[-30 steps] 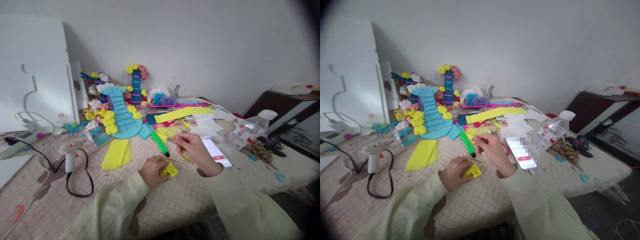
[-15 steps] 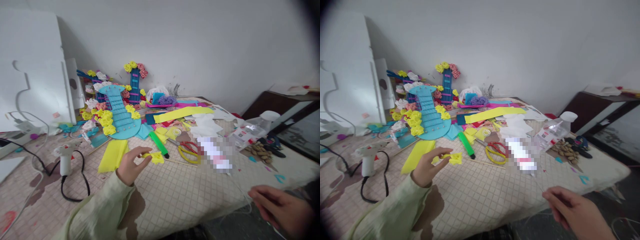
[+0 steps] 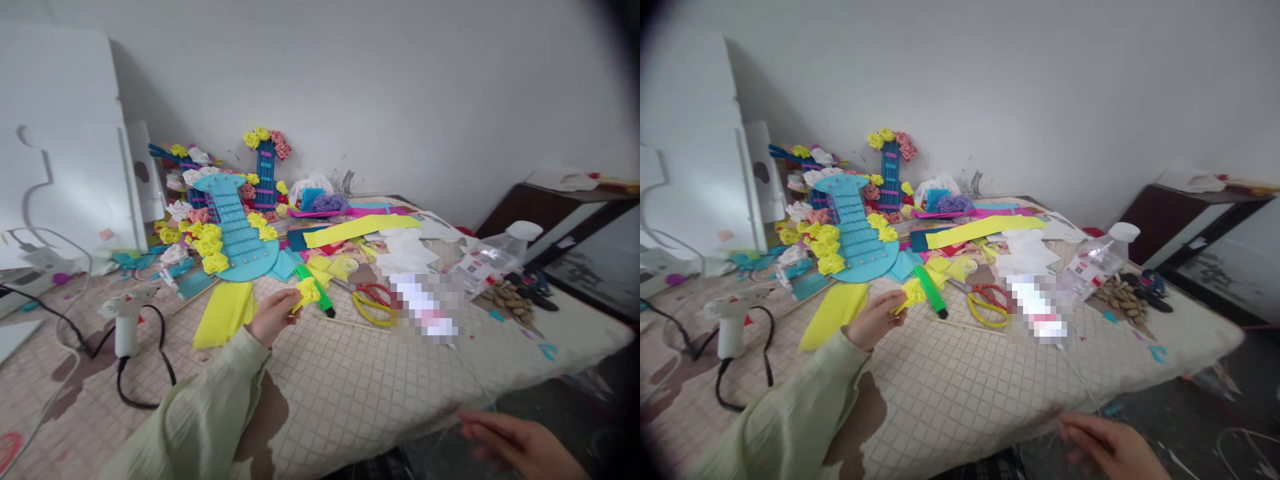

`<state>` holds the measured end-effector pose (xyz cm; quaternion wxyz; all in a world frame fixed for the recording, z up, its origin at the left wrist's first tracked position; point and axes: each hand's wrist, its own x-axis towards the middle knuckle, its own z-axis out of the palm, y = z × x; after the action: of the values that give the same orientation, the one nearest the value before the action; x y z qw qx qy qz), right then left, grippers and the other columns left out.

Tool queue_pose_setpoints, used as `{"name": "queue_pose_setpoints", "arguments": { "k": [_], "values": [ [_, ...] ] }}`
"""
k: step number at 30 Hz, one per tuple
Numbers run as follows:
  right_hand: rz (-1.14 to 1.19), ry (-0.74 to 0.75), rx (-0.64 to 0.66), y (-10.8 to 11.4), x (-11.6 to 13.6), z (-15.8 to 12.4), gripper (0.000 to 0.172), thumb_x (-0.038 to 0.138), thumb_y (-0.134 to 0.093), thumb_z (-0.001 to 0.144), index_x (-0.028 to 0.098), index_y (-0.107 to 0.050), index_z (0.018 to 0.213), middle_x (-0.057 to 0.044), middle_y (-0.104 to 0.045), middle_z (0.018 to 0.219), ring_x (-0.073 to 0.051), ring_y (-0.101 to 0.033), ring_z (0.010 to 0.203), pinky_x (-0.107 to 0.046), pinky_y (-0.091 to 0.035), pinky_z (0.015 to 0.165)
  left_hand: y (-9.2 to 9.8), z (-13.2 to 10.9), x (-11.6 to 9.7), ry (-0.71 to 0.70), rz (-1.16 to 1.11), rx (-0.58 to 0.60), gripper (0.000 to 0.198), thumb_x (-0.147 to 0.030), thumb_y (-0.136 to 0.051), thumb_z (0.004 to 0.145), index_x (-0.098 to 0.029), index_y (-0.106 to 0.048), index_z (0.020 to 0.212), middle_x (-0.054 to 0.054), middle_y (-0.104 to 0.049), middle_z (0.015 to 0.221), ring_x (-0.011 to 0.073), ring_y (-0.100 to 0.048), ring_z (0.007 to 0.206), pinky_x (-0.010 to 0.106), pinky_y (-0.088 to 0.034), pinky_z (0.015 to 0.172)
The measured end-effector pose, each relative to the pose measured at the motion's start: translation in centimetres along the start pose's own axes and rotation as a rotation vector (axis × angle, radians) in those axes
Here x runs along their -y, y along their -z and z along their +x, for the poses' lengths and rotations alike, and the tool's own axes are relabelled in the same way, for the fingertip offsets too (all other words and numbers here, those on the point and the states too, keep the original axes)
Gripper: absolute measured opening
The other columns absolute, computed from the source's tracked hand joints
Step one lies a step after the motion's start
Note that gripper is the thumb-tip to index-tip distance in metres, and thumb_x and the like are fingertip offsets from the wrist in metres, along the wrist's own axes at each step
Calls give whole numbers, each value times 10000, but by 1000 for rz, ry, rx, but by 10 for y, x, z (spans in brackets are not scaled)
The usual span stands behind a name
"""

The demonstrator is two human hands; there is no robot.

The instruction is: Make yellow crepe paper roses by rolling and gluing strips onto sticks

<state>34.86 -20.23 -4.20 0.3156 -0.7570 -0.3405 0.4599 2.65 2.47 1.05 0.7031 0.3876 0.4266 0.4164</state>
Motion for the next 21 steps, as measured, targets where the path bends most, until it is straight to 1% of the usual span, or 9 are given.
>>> {"name": "queue_pose_setpoints", "arguments": {
  "k": [2,4,6,8,10,12,16,18,21],
  "values": [
    [-61,26,-45,-13,31,-4,263,467,-654,513,254,-720,653,-42,-640,491,-207,-589,460,-291,-467,449,3,3,6,15,-11,-11,274,-297,-717,543,-152,-576,727,-24,-557,530,69,-510,456,174,-342,439],
    [-108,123,-108,-27,58,-7,248,460,-650,539,230,-703,615,-27,-587,428,-170,-526,409,-271,-434,426,7,5,10,23,-24,-23,286,-306,-721,533,-154,-574,726,-26,-554,516,67,-503,444,174,-338,436],
    [-116,357,-178,-45,81,-6,198,422,-656,581,226,-674,568,-28,-608,537,-159,-534,505,-255,-437,489,10,6,12,24,-36,-30,299,-316,-725,521,-157,-570,721,-29,-550,506,68,-500,441,177,-340,439],
    [-56,608,-143,-68,101,1,173,369,-675,597,216,-644,522,-40,-618,694,-178,-565,694,-264,-452,645,13,7,14,19,-40,-34,309,-324,-731,506,-157,-567,710,-31,-547,501,69,-498,443,180,-343,443],
    [75,700,-72,-92,121,11,184,351,-678,624,205,-626,524,-51,-617,834,-192,-559,835,-284,-438,745,17,7,16,9,-34,-39,322,-334,-735,491,-158,-564,700,-34,-542,499,69,-494,443,180,-341,443],
    [332,647,51,-115,140,24,161,362,-630,700,211,-635,642,-52,-611,1021,-202,-515,1030,-324,-390,878,19,8,18,-6,-15,-43,336,-353,-735,477,-159,-558,686,-40,-531,492,66,-483,434,182,-337,438],
    [830,397,455,-141,171,41,194,403,-560,772,213,-581,739,-53,-620,1077,-196,-498,1108,-407,-298,982,24,7,18,-63,58,-41,325,-398,-694,512,-157,-545,669,-45,-507,501,67,-470,431,197,-343,444],
    [917,291,575,-144,181,44,186,400,-572,766,215,-562,749,-53,-609,1104,-199,-494,1119,-417,-280,992,26,6,16,-102,120,-40,302,-413,-647,560,-158,-544,687,-44,-502,515,71,-474,439,202,-347,450],
    [960,238,668,-143,189,45,163,374,-606,745,222,-550,741,-51,-601,1114,-208,-479,1137,-432,-275,991,29,4,14,-168,268,-36,263,-406,-578,616,-157,-562,699,-48,-484,494,75,-444,404,205,-327,424]
  ]
}}
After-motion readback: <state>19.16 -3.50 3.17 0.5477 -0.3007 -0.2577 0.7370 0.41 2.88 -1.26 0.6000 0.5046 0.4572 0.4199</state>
